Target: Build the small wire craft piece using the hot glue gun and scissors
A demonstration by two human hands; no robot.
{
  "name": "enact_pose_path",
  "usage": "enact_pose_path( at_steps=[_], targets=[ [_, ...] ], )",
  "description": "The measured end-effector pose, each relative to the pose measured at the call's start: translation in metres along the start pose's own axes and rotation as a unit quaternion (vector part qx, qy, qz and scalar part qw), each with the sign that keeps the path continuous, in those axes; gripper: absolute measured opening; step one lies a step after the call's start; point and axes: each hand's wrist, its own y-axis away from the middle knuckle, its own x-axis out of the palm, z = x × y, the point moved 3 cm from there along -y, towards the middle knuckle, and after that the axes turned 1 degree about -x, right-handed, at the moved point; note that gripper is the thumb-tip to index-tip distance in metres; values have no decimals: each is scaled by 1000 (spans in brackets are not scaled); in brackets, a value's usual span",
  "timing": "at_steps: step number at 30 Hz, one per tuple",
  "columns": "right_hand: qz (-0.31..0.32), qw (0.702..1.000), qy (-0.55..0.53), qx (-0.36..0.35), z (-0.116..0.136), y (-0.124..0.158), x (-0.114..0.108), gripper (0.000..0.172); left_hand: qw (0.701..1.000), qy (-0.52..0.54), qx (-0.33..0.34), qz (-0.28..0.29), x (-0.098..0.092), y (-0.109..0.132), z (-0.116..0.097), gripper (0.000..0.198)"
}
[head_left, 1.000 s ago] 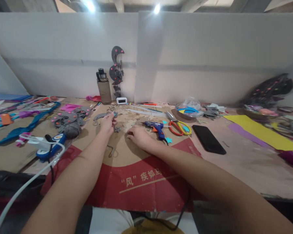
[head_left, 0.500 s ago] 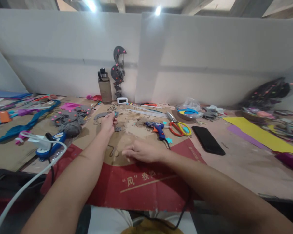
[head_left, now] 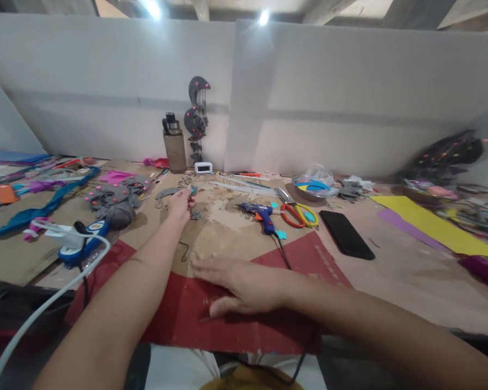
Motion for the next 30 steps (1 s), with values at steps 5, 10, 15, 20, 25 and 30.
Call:
enact_pose_path(
  at_steps=[5, 10, 15, 20, 25, 30],
  targets=[
    [29, 973, -229, 12, 19, 18, -20, 31, 1000, -12, -12, 17, 8, 4, -2, 19],
    [-392, 881, -250, 90, -36, 6, -66, 18, 992, -53, 10, 113, 29, 26, -10, 24],
    [-544, 788, -264, 119, -72, 4, -74, 24, 979, -82, 32, 183, 53, 56, -11, 28],
    [-515, 799, -293, 100, -79, 7, -62, 35, 955, -143, 92, 244, 72, 79, -6, 17],
    [-423, 795, -431, 49, -74, -1, -56, 52, 945, -163, 103, 264, 77, 93, -5, 18],
    [-386, 781, -488, 51, -66, 0, -55, 35, 942, -179, 130, 251, 76, 93, -8, 17]
  ],
)
